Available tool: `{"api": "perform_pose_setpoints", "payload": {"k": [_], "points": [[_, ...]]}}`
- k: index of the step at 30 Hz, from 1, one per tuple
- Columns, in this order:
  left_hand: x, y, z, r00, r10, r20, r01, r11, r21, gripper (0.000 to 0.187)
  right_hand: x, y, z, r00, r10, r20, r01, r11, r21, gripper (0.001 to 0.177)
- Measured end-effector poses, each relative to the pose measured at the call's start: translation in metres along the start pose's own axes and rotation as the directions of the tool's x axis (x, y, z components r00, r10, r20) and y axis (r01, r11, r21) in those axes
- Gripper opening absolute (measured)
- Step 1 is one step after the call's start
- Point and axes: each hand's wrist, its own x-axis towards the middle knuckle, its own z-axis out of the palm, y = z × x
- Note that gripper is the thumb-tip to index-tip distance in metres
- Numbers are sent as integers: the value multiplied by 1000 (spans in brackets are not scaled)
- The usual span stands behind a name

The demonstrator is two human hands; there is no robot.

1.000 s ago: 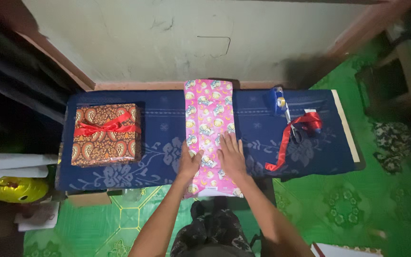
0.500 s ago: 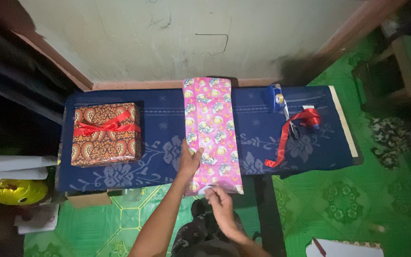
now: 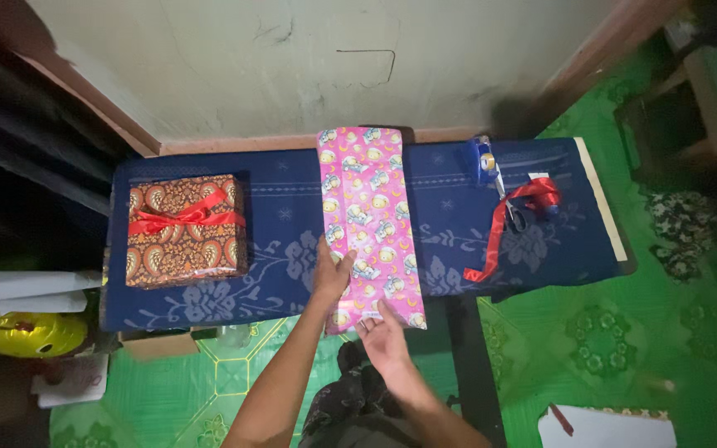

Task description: The person wraps a rectangular box with pink patterned wrapping paper. They fold the paper over the box, smooth the edges, and secure the seams with clear tape. The person uses a tape dispenser to apply tape along the length of the package.

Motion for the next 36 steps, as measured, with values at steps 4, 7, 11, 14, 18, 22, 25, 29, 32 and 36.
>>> {"api": "perform_pose_setpoints", "payload": {"k": [4, 7, 11, 14, 18, 22, 25, 29, 32, 36], "points": [[-1, 4, -2, 998, 59, -17, -58, 997, 51, 80, 8, 7, -13, 997, 4, 80, -9, 998, 64, 17], [-3, 4, -2, 996, 79, -35, -79, 997, 19, 79, 3, 12, -8, 999, -45, 22, 46, 999, -7, 16], [-3, 1, -1, 991, 126, -55, -125, 992, 17, 77, -19, 8, 14, 993, -117, 3, 116, 985, -130, 23], [-2, 1, -1, 990, 126, -62, -122, 991, 57, 78, -31, 4, 30, 986, -165, 11, 165, 971, -172, 29], [-2, 2, -1, 985, 161, -58, -161, 987, 2, 78, -37, 4, 33, 977, -214, 21, 214, 958, -190, 31], [-2, 4, -1, 999, 41, -25, -39, 998, 55, 79, -32, 4, 21, 985, -173, -25, 162, 958, -238, 27], [-2, 4, -1, 995, 89, -32, -88, 995, 43, 79, -26, 4, 13, 984, -174, -31, 160, 949, -274, 24], [-5, 4, -1, 953, 294, -77, -289, 955, 67, 77, -23, 2, 5, 985, -166, -56, 140, 939, -315, 21], [-7, 8, -1, 896, 439, -72, -410, 878, 247, 72, -20, 4, -1, 982, -162, -96, 122, 936, -330, 20], [-2, 17, 5, 937, 341, -73, -285, 870, 402, 55, -16, 5, -8, 981, -182, -68, 148, 927, -346, 20]]}}
